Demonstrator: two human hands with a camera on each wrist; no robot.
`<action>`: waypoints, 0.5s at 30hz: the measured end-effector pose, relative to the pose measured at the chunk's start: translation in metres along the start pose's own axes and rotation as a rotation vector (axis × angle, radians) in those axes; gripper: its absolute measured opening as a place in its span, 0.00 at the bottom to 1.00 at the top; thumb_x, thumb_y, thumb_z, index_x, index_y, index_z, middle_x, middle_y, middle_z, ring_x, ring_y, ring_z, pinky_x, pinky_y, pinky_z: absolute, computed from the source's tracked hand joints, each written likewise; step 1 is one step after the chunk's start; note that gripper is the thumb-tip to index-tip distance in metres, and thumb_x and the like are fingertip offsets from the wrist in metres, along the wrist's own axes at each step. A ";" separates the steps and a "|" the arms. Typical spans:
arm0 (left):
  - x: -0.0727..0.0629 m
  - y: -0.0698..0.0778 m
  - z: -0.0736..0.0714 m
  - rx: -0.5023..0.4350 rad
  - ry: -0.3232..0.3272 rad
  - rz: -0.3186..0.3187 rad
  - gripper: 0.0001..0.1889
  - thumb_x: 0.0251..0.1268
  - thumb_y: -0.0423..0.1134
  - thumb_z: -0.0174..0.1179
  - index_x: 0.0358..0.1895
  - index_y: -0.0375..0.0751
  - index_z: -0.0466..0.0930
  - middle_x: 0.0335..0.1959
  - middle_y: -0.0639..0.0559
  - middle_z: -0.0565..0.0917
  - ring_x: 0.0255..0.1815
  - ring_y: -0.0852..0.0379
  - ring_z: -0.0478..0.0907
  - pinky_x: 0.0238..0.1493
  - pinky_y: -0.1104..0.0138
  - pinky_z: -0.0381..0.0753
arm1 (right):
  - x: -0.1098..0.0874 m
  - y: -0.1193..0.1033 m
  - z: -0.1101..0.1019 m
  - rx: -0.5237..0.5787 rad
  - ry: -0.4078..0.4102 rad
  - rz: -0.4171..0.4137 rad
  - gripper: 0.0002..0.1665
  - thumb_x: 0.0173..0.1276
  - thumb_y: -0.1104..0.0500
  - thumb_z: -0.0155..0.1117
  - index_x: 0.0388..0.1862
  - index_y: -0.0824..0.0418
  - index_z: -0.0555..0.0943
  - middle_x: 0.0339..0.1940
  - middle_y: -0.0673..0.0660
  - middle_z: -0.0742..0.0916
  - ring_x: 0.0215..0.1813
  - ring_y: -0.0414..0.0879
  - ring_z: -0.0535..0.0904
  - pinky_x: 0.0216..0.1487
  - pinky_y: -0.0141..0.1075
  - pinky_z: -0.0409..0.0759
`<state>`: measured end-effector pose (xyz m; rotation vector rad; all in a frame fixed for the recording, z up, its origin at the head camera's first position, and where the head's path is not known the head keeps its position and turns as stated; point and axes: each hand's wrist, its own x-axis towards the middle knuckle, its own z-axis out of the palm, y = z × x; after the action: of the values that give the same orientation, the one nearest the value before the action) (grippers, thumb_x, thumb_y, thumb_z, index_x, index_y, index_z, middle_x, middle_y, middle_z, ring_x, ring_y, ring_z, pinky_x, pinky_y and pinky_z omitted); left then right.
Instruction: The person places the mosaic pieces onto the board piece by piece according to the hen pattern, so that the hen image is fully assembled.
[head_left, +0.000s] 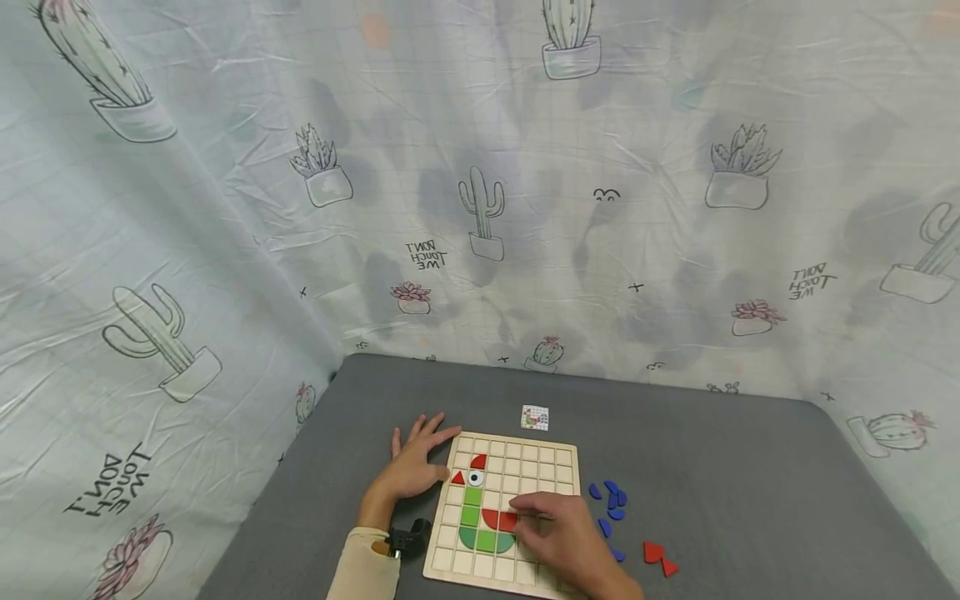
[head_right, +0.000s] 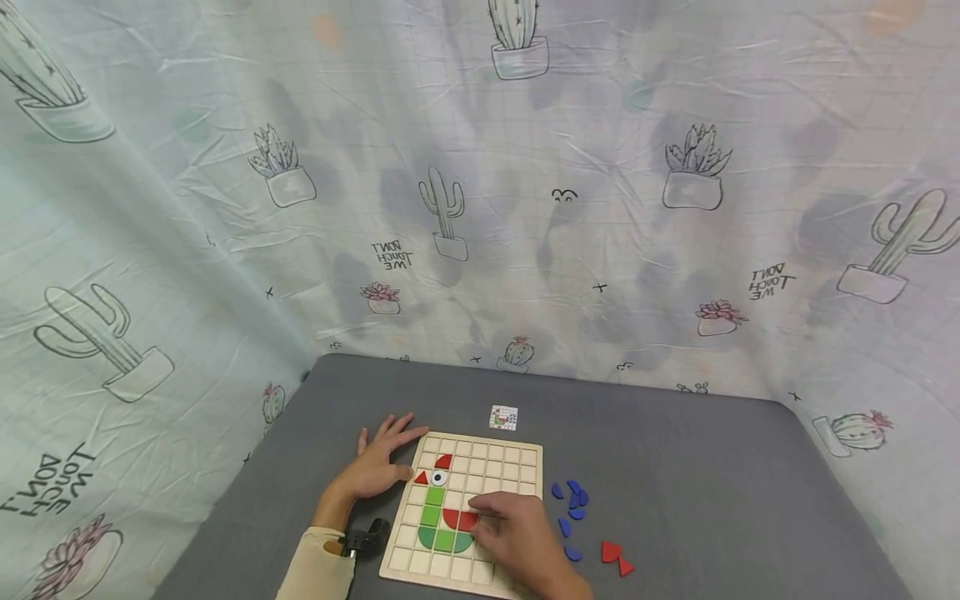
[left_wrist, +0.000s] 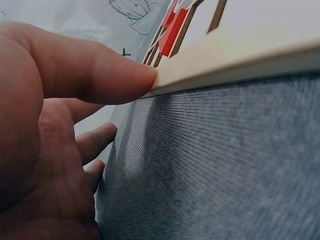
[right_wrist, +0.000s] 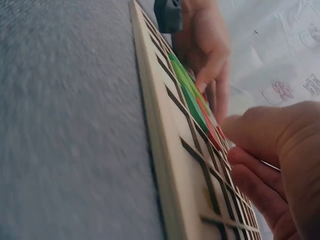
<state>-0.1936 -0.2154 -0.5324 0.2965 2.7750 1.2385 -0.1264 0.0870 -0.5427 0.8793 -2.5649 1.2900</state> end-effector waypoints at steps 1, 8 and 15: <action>0.000 0.000 0.000 -0.001 -0.001 0.001 0.39 0.56 0.28 0.69 0.77 0.44 0.80 0.88 0.35 0.62 0.92 0.27 0.43 0.82 0.28 0.19 | -0.002 0.001 -0.003 0.011 -0.002 0.010 0.17 0.62 0.65 0.83 0.50 0.55 0.94 0.46 0.45 0.96 0.50 0.38 0.92 0.52 0.37 0.91; 0.000 0.000 -0.001 -0.003 -0.005 0.011 0.39 0.56 0.28 0.68 0.77 0.44 0.80 0.88 0.35 0.61 0.92 0.27 0.42 0.82 0.28 0.19 | -0.022 0.013 -0.040 0.089 -0.007 0.115 0.17 0.66 0.55 0.84 0.53 0.53 0.94 0.49 0.48 0.96 0.50 0.41 0.93 0.50 0.36 0.92; -0.001 0.000 -0.001 -0.004 -0.006 0.011 0.39 0.55 0.28 0.67 0.77 0.44 0.80 0.88 0.34 0.61 0.92 0.27 0.42 0.82 0.27 0.19 | -0.056 0.032 -0.085 -0.001 0.128 0.244 0.19 0.61 0.57 0.87 0.51 0.50 0.94 0.47 0.46 0.96 0.50 0.34 0.91 0.48 0.33 0.92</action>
<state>-0.1926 -0.2162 -0.5320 0.3148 2.7697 1.2430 -0.1094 0.1924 -0.5328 0.4764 -2.6316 1.3567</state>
